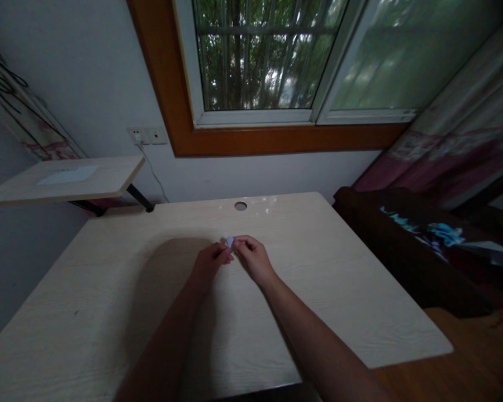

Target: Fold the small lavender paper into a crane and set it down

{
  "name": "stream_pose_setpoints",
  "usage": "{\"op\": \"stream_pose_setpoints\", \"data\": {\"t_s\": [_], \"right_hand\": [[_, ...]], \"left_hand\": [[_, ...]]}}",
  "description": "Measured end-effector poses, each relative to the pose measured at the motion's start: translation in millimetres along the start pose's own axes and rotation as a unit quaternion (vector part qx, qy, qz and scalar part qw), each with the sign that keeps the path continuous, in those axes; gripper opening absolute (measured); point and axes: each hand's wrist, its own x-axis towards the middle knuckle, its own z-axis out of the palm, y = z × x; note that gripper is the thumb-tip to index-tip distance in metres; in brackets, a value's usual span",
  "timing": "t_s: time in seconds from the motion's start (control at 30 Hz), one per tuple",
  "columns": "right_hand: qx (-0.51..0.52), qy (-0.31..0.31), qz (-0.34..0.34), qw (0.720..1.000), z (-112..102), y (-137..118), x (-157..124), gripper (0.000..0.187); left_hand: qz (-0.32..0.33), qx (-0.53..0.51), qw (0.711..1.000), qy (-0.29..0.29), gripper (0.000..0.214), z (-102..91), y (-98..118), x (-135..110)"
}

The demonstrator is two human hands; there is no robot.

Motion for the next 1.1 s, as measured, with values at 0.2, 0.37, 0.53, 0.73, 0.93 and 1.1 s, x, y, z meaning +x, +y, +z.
{"op": "stream_pose_setpoints", "data": {"t_s": [0.2, 0.37, 0.53, 0.73, 0.93, 1.1], "right_hand": [[0.009, 0.002, 0.000, 1.000, 2, -5, -1, 0.028], [0.031, -0.006, -0.002, 1.000, 4, -9, -1, 0.030], [0.032, -0.009, 0.003, 0.999, 3, -8, 0, 0.028], [0.015, 0.007, -0.002, 1.000, 1, -8, 2, 0.024], [0.061, 0.005, 0.011, 0.998, 2, -6, 3, 0.026], [0.046, 0.009, 0.001, 0.999, 0, -2, 4, 0.027]], "left_hand": [[-0.016, -0.022, 1.000, 0.001, 0.024, 1.1, -2, 2], [-0.006, 0.012, 1.000, 0.001, 0.023, 2.1, 8, -1], [-0.004, 0.052, 0.999, -0.014, 0.022, 2.2, 12, -2], [0.004, 0.055, 0.998, -0.037, 0.023, 2.3, 3, -1], [0.003, 0.045, 0.998, -0.044, 0.021, 2.0, 6, -2], [0.006, 0.052, 0.997, -0.049, 0.019, 1.4, 11, -3]]}}
